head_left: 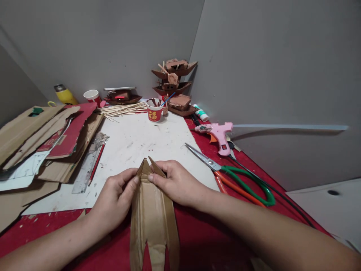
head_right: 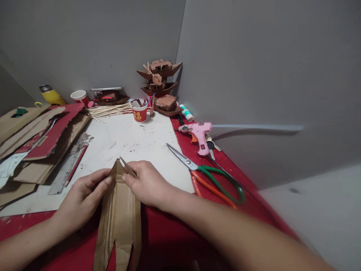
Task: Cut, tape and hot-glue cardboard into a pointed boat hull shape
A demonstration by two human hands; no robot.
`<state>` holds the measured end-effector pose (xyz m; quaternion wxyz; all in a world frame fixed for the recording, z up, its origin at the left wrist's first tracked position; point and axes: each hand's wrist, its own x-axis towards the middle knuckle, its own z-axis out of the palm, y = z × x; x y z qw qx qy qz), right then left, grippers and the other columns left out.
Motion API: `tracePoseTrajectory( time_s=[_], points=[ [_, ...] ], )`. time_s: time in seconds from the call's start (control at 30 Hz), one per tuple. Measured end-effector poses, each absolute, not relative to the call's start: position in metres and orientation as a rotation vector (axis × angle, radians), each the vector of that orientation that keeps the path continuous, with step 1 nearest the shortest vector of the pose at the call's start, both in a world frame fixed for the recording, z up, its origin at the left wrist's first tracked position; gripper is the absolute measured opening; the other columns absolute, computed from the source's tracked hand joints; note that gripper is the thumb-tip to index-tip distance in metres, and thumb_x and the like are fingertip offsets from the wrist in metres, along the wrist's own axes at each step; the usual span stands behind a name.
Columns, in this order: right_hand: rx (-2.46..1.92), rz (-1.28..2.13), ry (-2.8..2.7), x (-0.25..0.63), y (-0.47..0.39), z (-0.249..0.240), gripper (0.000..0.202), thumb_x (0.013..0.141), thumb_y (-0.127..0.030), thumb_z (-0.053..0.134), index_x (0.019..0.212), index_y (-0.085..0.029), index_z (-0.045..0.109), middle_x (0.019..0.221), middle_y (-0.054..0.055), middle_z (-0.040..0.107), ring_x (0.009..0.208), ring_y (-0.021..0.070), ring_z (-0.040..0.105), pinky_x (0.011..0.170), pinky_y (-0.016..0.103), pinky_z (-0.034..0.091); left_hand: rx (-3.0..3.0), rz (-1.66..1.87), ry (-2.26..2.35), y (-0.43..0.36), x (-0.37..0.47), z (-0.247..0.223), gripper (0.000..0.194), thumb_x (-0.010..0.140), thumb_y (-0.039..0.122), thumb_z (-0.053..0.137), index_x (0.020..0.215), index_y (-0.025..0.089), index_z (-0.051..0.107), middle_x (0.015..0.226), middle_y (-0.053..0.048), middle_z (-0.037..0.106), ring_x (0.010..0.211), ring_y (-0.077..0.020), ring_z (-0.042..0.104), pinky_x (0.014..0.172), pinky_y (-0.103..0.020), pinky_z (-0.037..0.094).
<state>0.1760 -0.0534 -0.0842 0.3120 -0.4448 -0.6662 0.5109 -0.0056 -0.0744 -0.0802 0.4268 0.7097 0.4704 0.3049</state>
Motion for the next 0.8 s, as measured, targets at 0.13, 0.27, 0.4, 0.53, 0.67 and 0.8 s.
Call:
tracePoseTrajectory(
  time_s=[0.13, 0.27, 0.4, 0.53, 0.67, 0.8],
  points=[
    [-1.104, 1.378, -1.739, 0.1752, -0.0538, -0.0815, 0.017, 0.084, -0.024, 0.049, 0.075, -0.014, 0.06, 0.067, -0.001, 0.05, 0.064, 0.0134, 0.045, 0.06, 0.024, 0.037, 1.84, 0.796, 1.243, -0.0774, -0.0038, -0.0784, 0.023, 0.094, 0.029, 0.043, 0.096, 0.018, 0.062, 0.078, 0.0, 0.062, 0.073, -0.0158, 0.057, 0.066, -0.025, 0.045],
    [-1.082, 1.378, -1.735, 0.1753, -0.0541, -0.0811, 0.023, 0.087, -0.029, 0.047, 0.076, -0.014, 0.059, 0.067, 0.0, 0.048, 0.065, 0.0138, 0.044, 0.059, 0.024, 0.038, 1.88, 0.814, 1.262, -0.0787, -0.0025, -0.0798, 0.022, 0.094, 0.029, 0.042, 0.095, 0.018, 0.061, 0.077, 0.001, 0.061, 0.072, -0.015, 0.056, 0.065, -0.024, 0.044],
    [-1.063, 1.39, -1.716, 0.1755, -0.0536, -0.081, 0.024, 0.087, -0.031, 0.046, 0.076, -0.014, 0.059, 0.066, -0.001, 0.046, 0.063, 0.0128, 0.043, 0.058, 0.024, 0.037, 1.869, 0.859, 1.263, -0.0775, -0.0009, -0.0818, 0.023, 0.094, 0.028, 0.043, 0.102, 0.018, 0.061, 0.079, 0.0, 0.063, 0.075, -0.0155, 0.058, 0.068, -0.024, 0.045],
    [-1.056, 1.4, -1.712, 0.1755, -0.0534, -0.08, 0.025, 0.087, -0.031, 0.046, 0.073, -0.015, 0.056, 0.066, -0.001, 0.046, 0.062, 0.0125, 0.042, 0.059, 0.025, 0.038, 1.873, 0.873, 1.251, -0.0772, 0.0001, -0.081, 0.024, 0.094, 0.027, 0.044, 0.104, 0.017, 0.063, 0.088, -0.002, 0.068, 0.077, -0.0153, 0.06, 0.07, -0.024, 0.047],
    [-1.057, 1.408, -1.698, 0.1758, -0.0538, -0.0804, 0.025, 0.087, -0.032, 0.046, 0.069, -0.016, 0.053, 0.066, -0.001, 0.048, 0.062, 0.0125, 0.042, 0.059, 0.025, 0.039, 1.908, 0.906, 1.257, -0.0771, -0.0008, -0.0811, 0.026, 0.094, 0.026, 0.045, 0.109, 0.017, 0.064, 0.098, -0.004, 0.071, 0.084, -0.0161, 0.063, 0.076, -0.024, 0.048],
    [-1.051, 1.418, -1.675, 0.1755, -0.0539, -0.0805, 0.025, 0.087, -0.031, 0.047, 0.068, -0.016, 0.052, 0.066, -0.001, 0.049, 0.063, 0.0124, 0.043, 0.059, 0.025, 0.039, 1.926, 0.949, 1.275, -0.077, -0.002, -0.0847, 0.028, 0.093, 0.026, 0.047, 0.113, 0.017, 0.064, 0.106, -0.006, 0.072, 0.095, -0.0194, 0.065, 0.084, -0.027, 0.049]
  ],
)
